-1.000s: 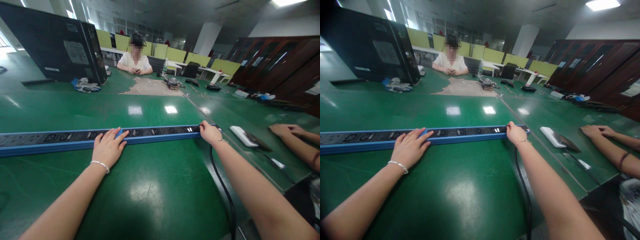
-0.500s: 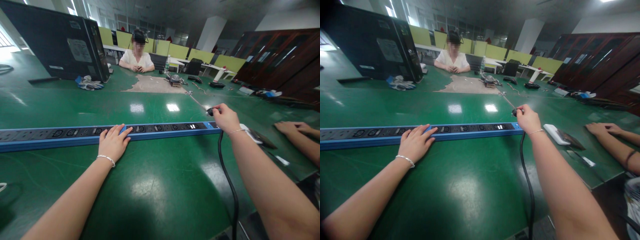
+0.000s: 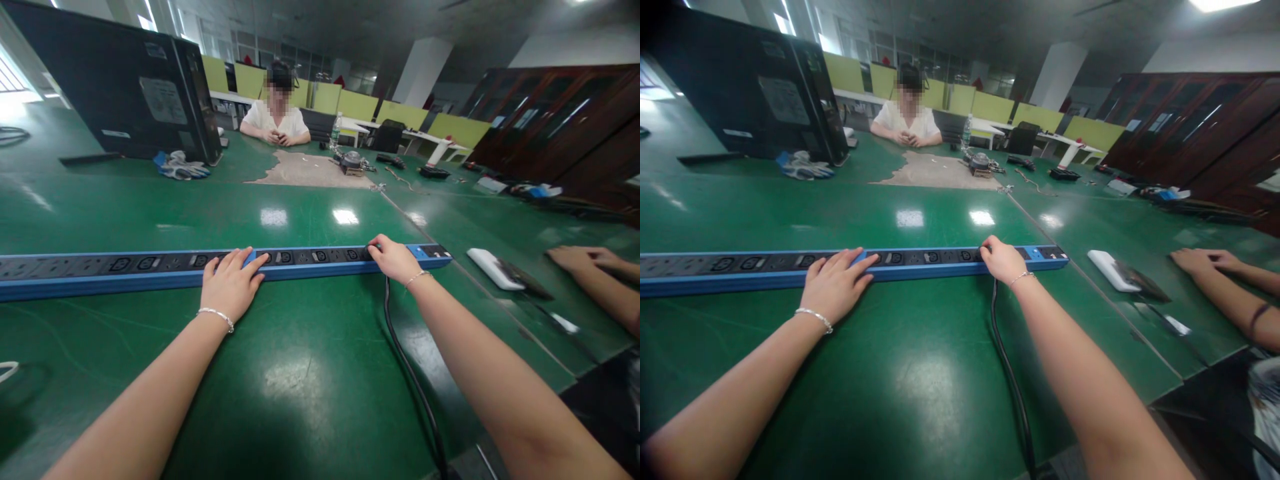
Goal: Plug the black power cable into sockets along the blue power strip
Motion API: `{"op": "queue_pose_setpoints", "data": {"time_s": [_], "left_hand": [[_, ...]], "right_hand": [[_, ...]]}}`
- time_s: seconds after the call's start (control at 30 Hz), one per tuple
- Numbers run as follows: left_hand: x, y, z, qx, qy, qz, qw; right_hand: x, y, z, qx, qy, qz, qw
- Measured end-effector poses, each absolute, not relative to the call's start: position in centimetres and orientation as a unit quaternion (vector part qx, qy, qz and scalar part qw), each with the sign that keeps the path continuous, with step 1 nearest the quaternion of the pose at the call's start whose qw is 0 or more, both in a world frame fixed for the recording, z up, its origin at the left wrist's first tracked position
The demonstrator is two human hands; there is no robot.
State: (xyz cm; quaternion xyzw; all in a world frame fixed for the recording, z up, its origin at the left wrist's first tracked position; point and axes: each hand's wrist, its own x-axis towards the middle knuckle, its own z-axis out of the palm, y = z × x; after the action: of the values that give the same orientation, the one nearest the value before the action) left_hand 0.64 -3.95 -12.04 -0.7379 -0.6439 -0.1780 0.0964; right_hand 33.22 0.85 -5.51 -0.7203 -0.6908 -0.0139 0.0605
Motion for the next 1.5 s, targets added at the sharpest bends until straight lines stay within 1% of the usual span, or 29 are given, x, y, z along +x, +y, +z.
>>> {"op": "queue_pose_setpoints", "data": {"time_s": [0.2,0.3,0.7,0.77,0.93,1.03,1.2,1.27,1.33,1.43,1.5], "left_hand": [[0.6,-3.9,-12.1,-0.74,-0.641,-0.184,0.09],[0.5,-3.9,-12.1,-0.743,-0.638,-0.181,0.092],[0.5,-3.9,-12.0,-0.744,-0.636,-0.177,0.097],[0.4,-3.9,-12.1,-0.746,-0.633,-0.182,0.1],[0.4,-3.8,-12.3,-0.746,-0.631,-0.188,0.1],[0.4,-3.8,-12.4,-0.746,-0.631,-0.187,0.104],[0.4,-3.8,-12.3,-0.742,-0.633,-0.195,0.106],[0.4,-3.9,-12.4,-0.742,-0.633,-0.195,0.102],[0.4,-3.9,-12.4,-0.742,-0.633,-0.196,0.099],[0.4,-3.9,-12.4,-0.741,-0.633,-0.203,0.099],[0.4,-3.8,-12.4,-0.74,-0.634,-0.204,0.096]], "right_hand": [[32.3,1.0,-5.8,-0.738,-0.674,-0.036,0.01],[32.1,1.1,-6.1,-0.742,-0.669,-0.044,0.002],[33.0,1.0,-7.2,-0.726,-0.685,-0.019,0.062],[32.7,1.0,-7.0,-0.728,-0.683,-0.028,0.045],[32.1,1.5,-5.8,-0.731,-0.68,-0.042,-0.038],[32.1,1.8,-5.6,-0.729,-0.683,-0.034,-0.038],[32.0,1.3,-6.1,-0.74,-0.671,-0.039,0.008],[32.3,1.0,-5.5,-0.745,-0.664,-0.041,0.042],[32.9,0.8,-4.0,-0.748,-0.65,-0.063,0.118],[33.0,0.6,-0.9,-0.731,-0.621,-0.1,0.265],[31.7,0.3,0.5,-0.695,-0.648,-0.046,0.309]]}}
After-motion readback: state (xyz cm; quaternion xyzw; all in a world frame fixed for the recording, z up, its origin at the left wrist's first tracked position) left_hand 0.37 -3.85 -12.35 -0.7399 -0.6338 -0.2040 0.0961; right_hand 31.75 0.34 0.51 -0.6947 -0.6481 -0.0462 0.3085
